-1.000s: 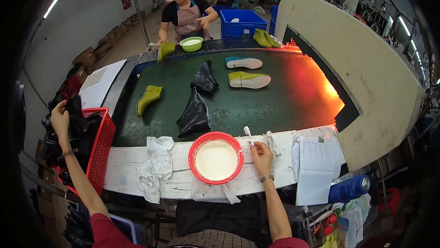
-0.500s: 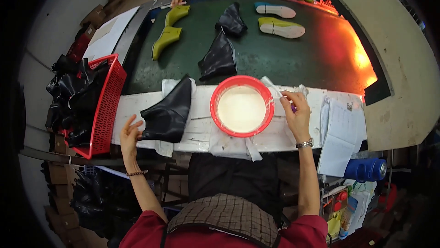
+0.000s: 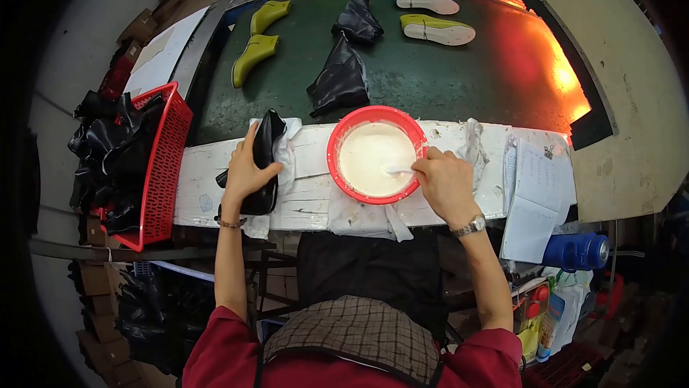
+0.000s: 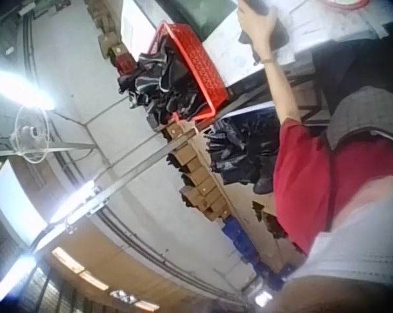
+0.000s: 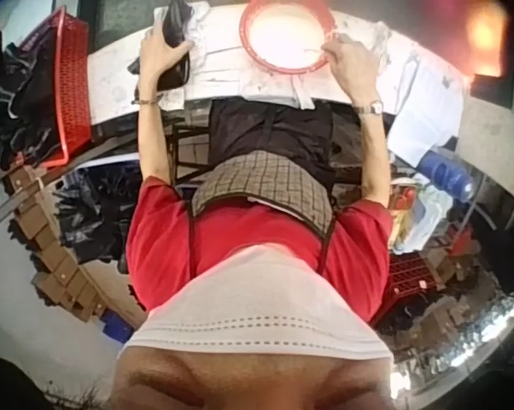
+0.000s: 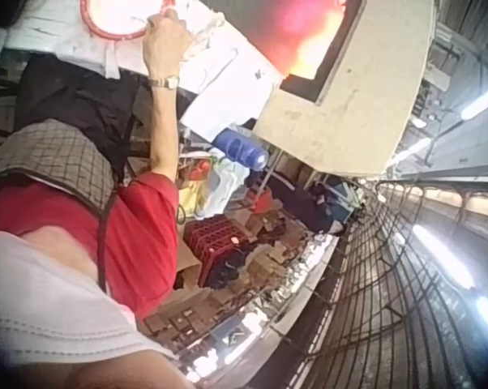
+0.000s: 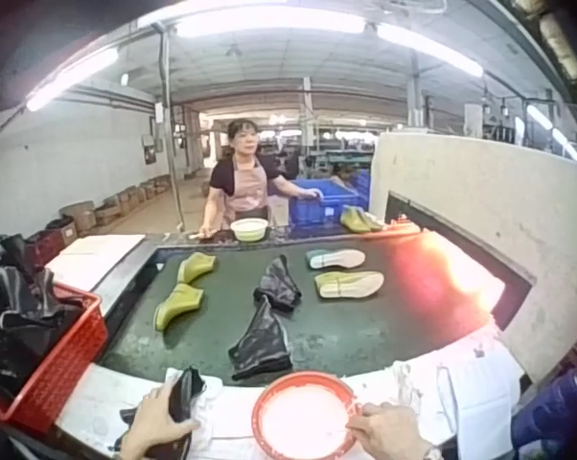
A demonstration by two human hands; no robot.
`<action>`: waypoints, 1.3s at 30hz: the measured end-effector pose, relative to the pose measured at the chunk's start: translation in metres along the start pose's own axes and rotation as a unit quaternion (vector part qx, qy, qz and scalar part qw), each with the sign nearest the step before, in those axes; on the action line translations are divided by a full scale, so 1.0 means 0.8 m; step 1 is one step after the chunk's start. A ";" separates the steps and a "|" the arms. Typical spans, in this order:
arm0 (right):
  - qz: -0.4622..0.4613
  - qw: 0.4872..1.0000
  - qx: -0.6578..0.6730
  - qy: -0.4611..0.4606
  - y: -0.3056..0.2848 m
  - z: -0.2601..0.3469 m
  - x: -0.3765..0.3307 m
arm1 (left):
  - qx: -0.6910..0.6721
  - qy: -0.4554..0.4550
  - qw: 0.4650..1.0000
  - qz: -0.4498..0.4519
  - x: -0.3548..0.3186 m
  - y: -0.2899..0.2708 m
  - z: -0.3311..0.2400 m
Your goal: The worker is applying white glue to the edges and seams of black leather boot uppers using a toothbrush-like applicator tool at a factory workbench.
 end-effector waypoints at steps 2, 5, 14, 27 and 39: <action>0.000 0.998 0.050 0.042 -0.009 0.003 -0.008 | -0.181 -0.056 0.981 0.032 0.020 -0.015 0.039; 0.024 0.987 0.126 0.099 -0.012 -0.001 -0.021 | -0.241 -0.104 0.965 -0.001 0.034 -0.037 0.087; 0.026 0.949 0.241 0.202 0.000 -0.028 -0.038 | -0.325 -0.105 0.937 0.065 -0.010 -0.079 -0.074; -0.131 0.954 0.256 -0.082 -0.050 0.012 0.054 | -0.387 -0.105 0.876 0.268 -0.030 -0.065 -0.164; -0.131 0.942 0.306 -0.046 -0.032 0.040 0.031 | -0.392 -0.030 0.919 0.005 -0.027 -0.058 -0.157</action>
Point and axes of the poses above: each hand's wrist, its own x-axis towards the middle knuckle, its own y-axis out of the palm, z = x × y, the point moved 2 cm from there along x, towards the middle knuckle, and after that the axes turned 14 degrees about -x, right-handed, at the moved point
